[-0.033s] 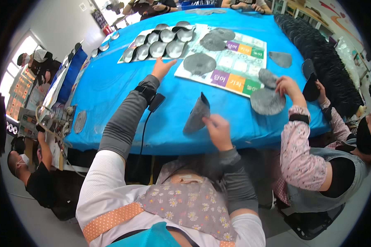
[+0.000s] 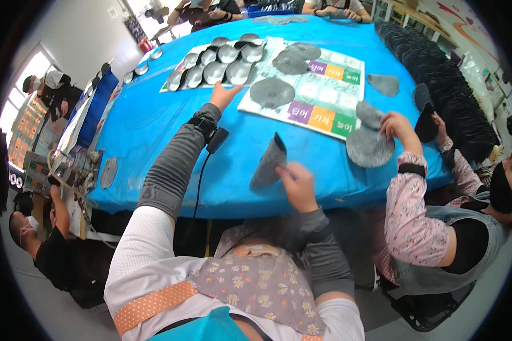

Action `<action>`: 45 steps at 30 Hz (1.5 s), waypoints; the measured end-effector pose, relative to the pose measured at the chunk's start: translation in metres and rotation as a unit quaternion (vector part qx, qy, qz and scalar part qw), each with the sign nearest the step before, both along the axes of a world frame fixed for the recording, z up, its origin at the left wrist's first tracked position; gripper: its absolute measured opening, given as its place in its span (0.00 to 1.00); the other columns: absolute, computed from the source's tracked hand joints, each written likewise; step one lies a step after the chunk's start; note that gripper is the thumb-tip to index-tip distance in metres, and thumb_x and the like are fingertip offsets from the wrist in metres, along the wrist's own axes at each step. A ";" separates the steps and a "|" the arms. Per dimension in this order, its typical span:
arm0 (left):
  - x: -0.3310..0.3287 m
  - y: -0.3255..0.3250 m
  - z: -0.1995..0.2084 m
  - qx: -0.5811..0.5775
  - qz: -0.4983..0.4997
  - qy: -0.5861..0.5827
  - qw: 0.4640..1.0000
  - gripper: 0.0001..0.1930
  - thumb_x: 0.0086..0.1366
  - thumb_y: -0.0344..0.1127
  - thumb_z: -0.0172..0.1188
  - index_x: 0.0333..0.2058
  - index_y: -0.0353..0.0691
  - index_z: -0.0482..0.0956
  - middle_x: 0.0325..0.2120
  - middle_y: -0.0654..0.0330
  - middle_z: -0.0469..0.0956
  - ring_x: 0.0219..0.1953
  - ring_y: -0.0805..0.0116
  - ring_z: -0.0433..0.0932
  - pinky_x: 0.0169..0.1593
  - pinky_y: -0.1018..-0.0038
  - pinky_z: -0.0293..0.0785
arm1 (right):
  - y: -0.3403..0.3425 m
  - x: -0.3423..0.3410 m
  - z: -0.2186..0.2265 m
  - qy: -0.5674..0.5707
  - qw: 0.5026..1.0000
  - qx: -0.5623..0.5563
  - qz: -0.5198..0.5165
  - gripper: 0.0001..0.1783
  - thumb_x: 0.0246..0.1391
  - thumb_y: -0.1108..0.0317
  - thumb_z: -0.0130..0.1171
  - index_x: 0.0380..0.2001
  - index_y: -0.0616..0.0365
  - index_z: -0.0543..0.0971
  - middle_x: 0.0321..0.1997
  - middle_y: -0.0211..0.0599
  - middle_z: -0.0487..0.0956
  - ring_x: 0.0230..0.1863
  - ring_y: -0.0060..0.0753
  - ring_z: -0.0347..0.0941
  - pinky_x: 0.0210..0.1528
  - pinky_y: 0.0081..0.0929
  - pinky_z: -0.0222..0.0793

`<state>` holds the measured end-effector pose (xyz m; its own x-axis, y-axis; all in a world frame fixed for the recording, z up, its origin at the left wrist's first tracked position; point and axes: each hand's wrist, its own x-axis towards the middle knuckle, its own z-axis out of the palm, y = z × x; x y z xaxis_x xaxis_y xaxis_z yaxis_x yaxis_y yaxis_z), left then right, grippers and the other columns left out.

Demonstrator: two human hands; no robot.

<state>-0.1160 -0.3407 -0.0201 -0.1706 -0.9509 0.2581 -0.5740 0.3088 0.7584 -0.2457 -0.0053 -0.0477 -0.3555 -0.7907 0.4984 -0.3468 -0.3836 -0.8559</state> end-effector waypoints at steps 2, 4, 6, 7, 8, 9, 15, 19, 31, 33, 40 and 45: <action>-0.033 -0.012 0.003 -0.010 0.049 -0.072 0.996 0.56 0.40 0.60 0.69 0.58 0.25 0.53 0.54 0.37 0.63 0.57 0.45 0.64 0.58 0.62 0.61 | 0.004 -0.006 -0.006 0.054 0.998 0.007 -0.034 0.08 0.48 0.74 0.61 0.22 0.66 0.72 0.22 0.45 0.70 0.24 0.45 0.65 0.27 0.32 0.61; -0.044 -0.027 -0.010 -0.067 0.110 -0.086 0.988 0.60 0.38 0.63 0.69 0.60 0.28 0.48 0.52 0.38 0.64 0.55 0.45 0.65 0.57 0.60 0.61 | 0.002 -0.002 -0.009 0.061 0.997 -0.005 -0.037 0.09 0.47 0.74 0.61 0.22 0.65 0.72 0.22 0.45 0.70 0.24 0.48 0.65 0.27 0.33 0.61; -0.057 -0.032 -0.018 -0.085 0.132 -0.069 0.985 0.61 0.38 0.61 0.69 0.62 0.32 0.45 0.53 0.38 0.63 0.55 0.44 0.63 0.57 0.58 0.61 | 0.003 -0.002 -0.007 0.094 0.995 -0.015 -0.044 0.09 0.47 0.74 0.61 0.21 0.65 0.72 0.22 0.45 0.71 0.25 0.48 0.66 0.29 0.35 0.62; -0.060 -0.034 -0.018 -0.061 0.149 -0.075 0.984 0.61 0.38 0.60 0.70 0.63 0.35 0.44 0.53 0.39 0.62 0.55 0.44 0.63 0.56 0.57 0.62 | 0.004 -0.001 -0.005 0.106 0.993 -0.019 -0.043 0.08 0.47 0.74 0.60 0.21 0.65 0.72 0.23 0.45 0.71 0.26 0.48 0.66 0.29 0.36 0.62; -0.064 -0.037 -0.018 -0.036 0.168 -0.082 0.982 0.62 0.38 0.59 0.70 0.64 0.37 0.43 0.53 0.39 0.62 0.55 0.44 0.62 0.56 0.56 0.62 | 0.003 -0.002 -0.004 0.118 0.992 -0.023 -0.042 0.08 0.47 0.74 0.60 0.21 0.65 0.72 0.23 0.45 0.71 0.27 0.49 0.67 0.30 0.37 0.62; -0.074 -0.028 -0.009 0.002 0.172 -0.074 0.982 0.61 0.37 0.58 0.71 0.64 0.40 0.44 0.52 0.40 0.63 0.54 0.43 0.63 0.55 0.56 0.63 | 0.003 -0.005 -0.005 0.128 0.990 -0.022 -0.052 0.08 0.47 0.74 0.60 0.21 0.65 0.72 0.23 0.45 0.71 0.27 0.49 0.67 0.30 0.37 0.62; -0.035 -0.035 -0.002 -0.023 0.123 -0.061 0.990 0.52 0.39 0.60 0.67 0.56 0.28 0.59 0.49 0.38 0.67 0.52 0.46 0.67 0.55 0.61 0.65 | 0.000 0.001 -0.005 0.140 0.990 -0.011 -0.025 0.07 0.48 0.73 0.60 0.23 0.65 0.73 0.24 0.44 0.72 0.28 0.49 0.67 0.31 0.37 0.63; 0.009 -0.006 0.026 -0.003 0.062 -0.080 0.995 0.48 0.38 0.63 0.67 0.49 0.27 0.70 0.49 0.39 0.69 0.52 0.50 0.69 0.54 0.63 0.65 | -0.001 0.001 -0.006 0.146 0.988 -0.024 -0.047 0.06 0.50 0.72 0.59 0.24 0.63 0.74 0.25 0.44 0.73 0.28 0.48 0.66 0.30 0.36 0.62; 0.194 0.244 -0.005 -0.024 -0.041 0.071 0.996 0.48 0.47 0.38 0.69 0.61 0.36 0.48 0.56 0.48 0.58 0.57 0.58 0.62 0.58 0.65 0.60 | 0.002 0.005 -0.014 0.160 0.982 -0.040 -0.092 0.12 0.55 0.70 0.55 0.21 0.64 0.70 0.20 0.43 0.67 0.23 0.43 0.63 0.27 0.33 0.57; 0.198 0.278 -0.021 0.003 -0.024 0.116 0.993 0.50 0.51 0.36 0.68 0.64 0.39 0.40 0.57 0.49 0.57 0.57 0.60 0.62 0.57 0.67 0.62 | 0.003 0.006 -0.013 0.100 0.993 0.006 -0.069 0.11 0.56 0.69 0.55 0.23 0.65 0.72 0.20 0.40 0.67 0.23 0.36 0.64 0.28 0.29 0.59; 0.195 0.267 -0.022 0.239 -0.017 0.356 0.903 0.28 0.69 0.53 0.42 0.56 0.35 0.64 0.45 0.58 0.71 0.42 0.72 0.73 0.43 0.74 0.71 | 0.016 -0.016 -0.026 -0.211 0.971 0.041 0.102 0.11 0.58 0.70 0.54 0.39 0.68 0.77 0.34 0.28 0.78 0.36 0.15 0.66 0.39 0.15 0.61; 0.170 0.264 0.011 0.258 -0.014 0.322 0.911 0.22 0.68 0.49 0.47 0.47 0.33 0.73 0.41 0.62 0.75 0.42 0.74 0.71 0.47 0.77 0.66 | 0.030 -0.028 -0.045 -0.322 0.924 -0.024 0.205 0.13 0.58 0.69 0.55 0.39 0.70 0.76 0.40 0.38 0.79 0.43 0.25 0.71 0.48 0.24 0.64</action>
<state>0.0543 -0.0768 -0.0092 -0.1681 -0.9715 -0.1671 0.0438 -0.1767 0.9833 -0.2736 0.0244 -0.0925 -0.2668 -0.9071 0.3255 0.4112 -0.4126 -0.8128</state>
